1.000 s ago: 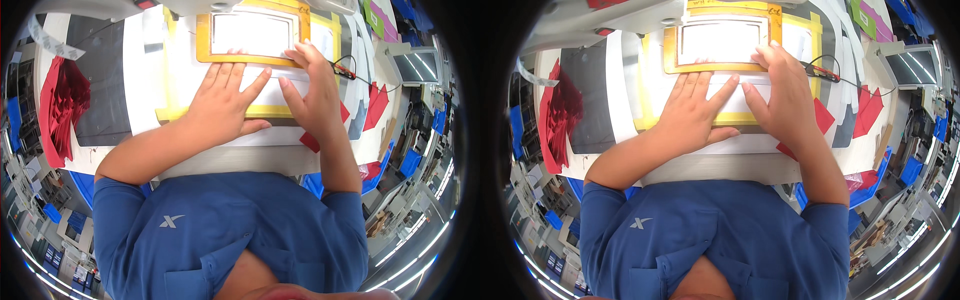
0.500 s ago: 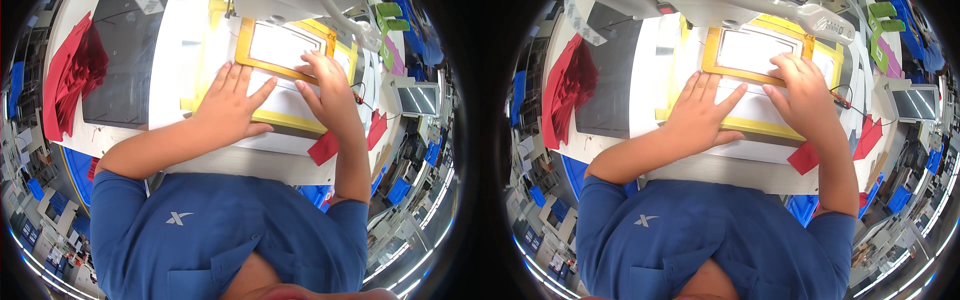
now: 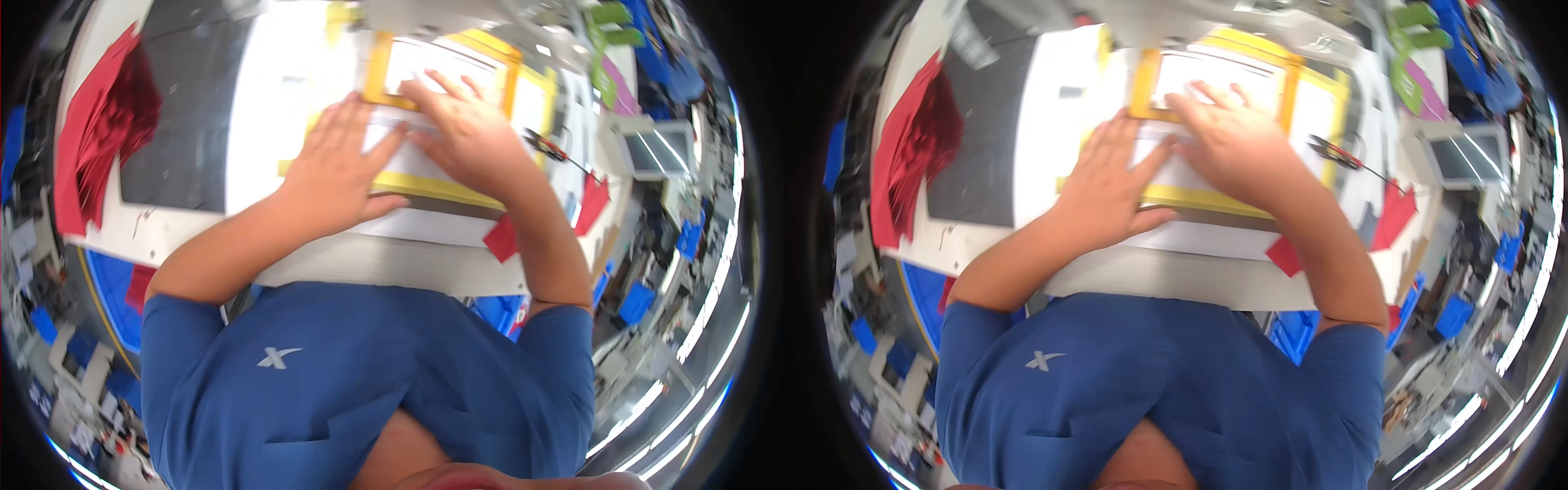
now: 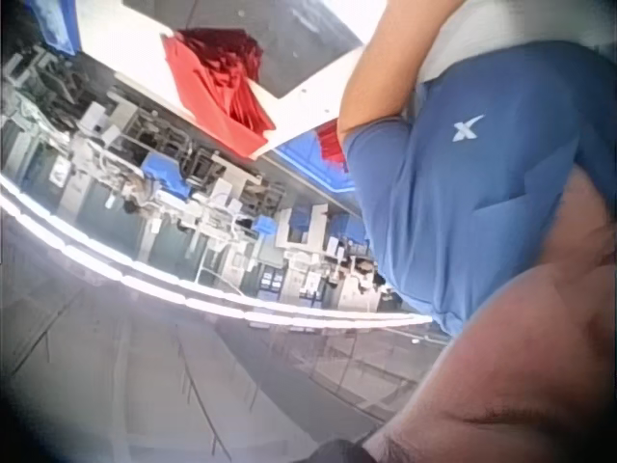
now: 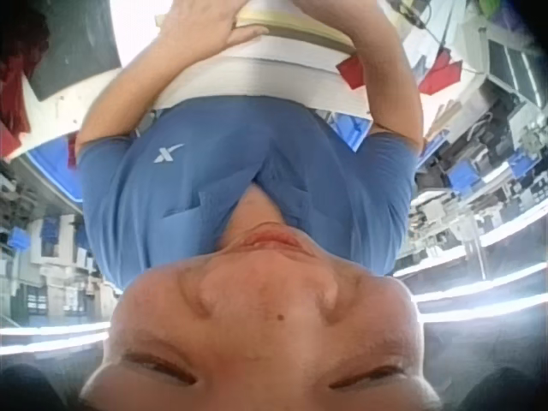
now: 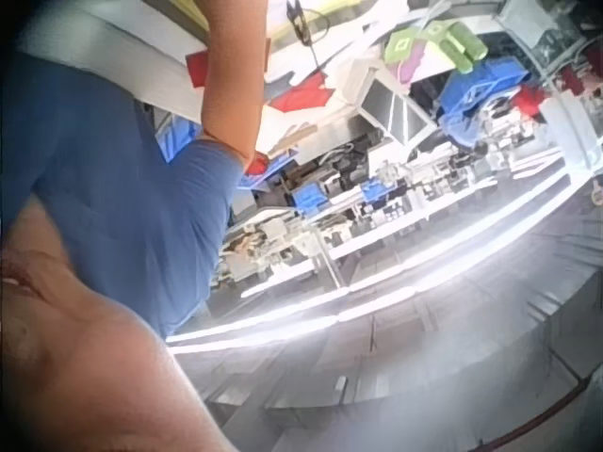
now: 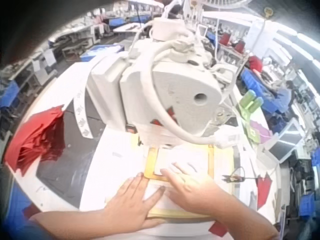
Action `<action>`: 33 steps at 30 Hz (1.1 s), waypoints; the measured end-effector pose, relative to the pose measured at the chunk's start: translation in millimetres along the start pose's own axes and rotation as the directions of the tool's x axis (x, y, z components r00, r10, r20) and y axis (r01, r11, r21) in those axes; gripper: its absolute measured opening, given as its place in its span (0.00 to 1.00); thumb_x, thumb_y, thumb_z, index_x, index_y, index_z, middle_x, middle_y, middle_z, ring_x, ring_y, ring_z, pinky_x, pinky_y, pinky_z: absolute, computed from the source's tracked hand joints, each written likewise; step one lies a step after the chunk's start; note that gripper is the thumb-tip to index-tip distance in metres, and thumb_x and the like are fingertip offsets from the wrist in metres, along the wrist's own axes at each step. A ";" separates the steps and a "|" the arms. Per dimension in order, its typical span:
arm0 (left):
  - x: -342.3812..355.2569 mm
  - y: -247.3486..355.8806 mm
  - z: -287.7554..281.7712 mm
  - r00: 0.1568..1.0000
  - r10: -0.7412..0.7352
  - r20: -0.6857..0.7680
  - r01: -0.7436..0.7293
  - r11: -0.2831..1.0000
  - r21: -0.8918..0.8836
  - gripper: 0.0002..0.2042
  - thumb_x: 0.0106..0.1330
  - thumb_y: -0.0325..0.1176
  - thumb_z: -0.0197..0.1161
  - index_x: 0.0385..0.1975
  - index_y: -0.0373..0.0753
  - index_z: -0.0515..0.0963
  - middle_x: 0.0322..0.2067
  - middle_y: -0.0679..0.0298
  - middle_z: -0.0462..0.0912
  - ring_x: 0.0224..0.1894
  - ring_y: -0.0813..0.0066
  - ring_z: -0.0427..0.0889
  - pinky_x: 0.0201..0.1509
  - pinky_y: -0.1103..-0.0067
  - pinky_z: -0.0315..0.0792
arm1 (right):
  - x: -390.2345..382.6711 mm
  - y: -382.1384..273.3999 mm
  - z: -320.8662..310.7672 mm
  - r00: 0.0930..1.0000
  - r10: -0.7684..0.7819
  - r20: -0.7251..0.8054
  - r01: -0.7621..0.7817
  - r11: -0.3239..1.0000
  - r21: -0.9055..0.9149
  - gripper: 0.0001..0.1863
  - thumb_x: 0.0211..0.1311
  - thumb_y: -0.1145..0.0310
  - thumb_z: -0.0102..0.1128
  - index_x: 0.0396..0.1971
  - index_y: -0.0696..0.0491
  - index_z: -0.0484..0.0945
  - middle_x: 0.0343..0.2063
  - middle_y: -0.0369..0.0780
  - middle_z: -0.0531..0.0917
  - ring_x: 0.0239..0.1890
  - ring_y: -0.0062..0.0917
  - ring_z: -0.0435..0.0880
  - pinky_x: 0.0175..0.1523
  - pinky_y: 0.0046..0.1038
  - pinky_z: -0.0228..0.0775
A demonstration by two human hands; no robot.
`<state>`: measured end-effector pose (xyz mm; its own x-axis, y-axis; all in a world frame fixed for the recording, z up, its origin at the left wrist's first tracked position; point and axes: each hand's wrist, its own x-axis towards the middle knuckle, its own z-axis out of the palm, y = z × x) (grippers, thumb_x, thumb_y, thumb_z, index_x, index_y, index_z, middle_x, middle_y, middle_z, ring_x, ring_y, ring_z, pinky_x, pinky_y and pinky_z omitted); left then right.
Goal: Operating an industrial sewing machine to assemble red leather components.
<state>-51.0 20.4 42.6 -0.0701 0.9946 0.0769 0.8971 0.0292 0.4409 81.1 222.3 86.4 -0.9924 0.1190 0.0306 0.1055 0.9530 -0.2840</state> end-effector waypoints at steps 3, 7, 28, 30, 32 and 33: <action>-3.4 -1.5 -3.1 0.997 -0.053 0.048 0.053 0.998 0.019 0.45 0.64 0.59 0.72 0.78 0.45 0.66 0.74 0.33 0.60 0.79 0.32 0.56 0.82 0.47 0.51 | -35.7 3.9 -9.6 0.981 0.147 -0.129 -0.124 0.977 0.171 0.25 0.64 0.67 0.71 0.60 0.55 0.78 0.55 0.48 0.85 0.64 0.47 0.80 0.70 0.43 0.69; -3.7 -0.5 -4.8 0.998 -0.038 0.054 0.034 0.997 0.065 0.45 0.62 0.54 0.76 0.77 0.43 0.66 0.74 0.34 0.60 0.79 0.33 0.56 0.81 0.47 0.51 | -134.3 26.3 -21.9 0.786 0.597 -0.162 -0.550 0.794 0.260 0.18 0.60 0.69 0.74 0.48 0.55 0.79 0.45 0.46 0.84 0.51 0.41 0.84 0.60 0.36 0.76; 3.8 3.9 -1.1 0.999 0.028 0.020 -0.032 0.980 0.198 0.44 0.64 0.50 0.73 0.77 0.38 0.64 0.75 0.32 0.59 0.77 0.30 0.58 0.80 0.48 0.51 | -258.7 107.3 -48.8 0.462 0.786 -0.411 -0.790 0.576 0.212 0.23 0.64 0.62 0.74 0.57 0.56 0.84 0.52 0.45 0.87 0.50 0.38 0.87 0.58 0.35 0.79; 3.4 3.0 -0.3 0.999 0.028 0.029 -0.033 0.978 0.204 0.44 0.64 0.50 0.73 0.77 0.38 0.64 0.74 0.32 0.59 0.77 0.30 0.58 0.80 0.48 0.51 | -196.5 84.6 -41.1 0.559 0.800 -0.219 -0.691 0.595 0.411 0.18 0.66 0.69 0.72 0.55 0.54 0.84 0.51 0.40 0.87 0.49 0.32 0.86 0.54 0.29 0.79; 2.4 4.3 1.2 0.999 0.042 0.030 -0.047 0.978 0.201 0.43 0.64 0.50 0.73 0.77 0.38 0.64 0.74 0.32 0.60 0.77 0.30 0.58 0.80 0.49 0.51 | -164.5 89.5 -11.7 0.682 0.667 -0.298 -0.550 0.737 0.392 0.17 0.67 0.70 0.69 0.55 0.54 0.84 0.51 0.41 0.85 0.52 0.36 0.84 0.56 0.33 0.78; -0.3 4.9 -0.1 0.999 0.002 0.036 -0.009 0.977 0.214 0.43 0.64 0.49 0.74 0.77 0.38 0.65 0.74 0.32 0.60 0.76 0.30 0.58 0.81 0.49 0.51 | -155.8 95.5 -3.6 0.735 0.607 -0.301 -0.544 0.794 0.272 0.15 0.69 0.68 0.68 0.53 0.53 0.83 0.49 0.42 0.84 0.53 0.39 0.83 0.59 0.35 0.76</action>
<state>-46.6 20.2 44.8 -0.0529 0.9975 0.0459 0.9704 0.0405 0.2382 246.1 295.7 57.9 -0.6463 0.7503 0.1389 0.6068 0.6157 -0.5027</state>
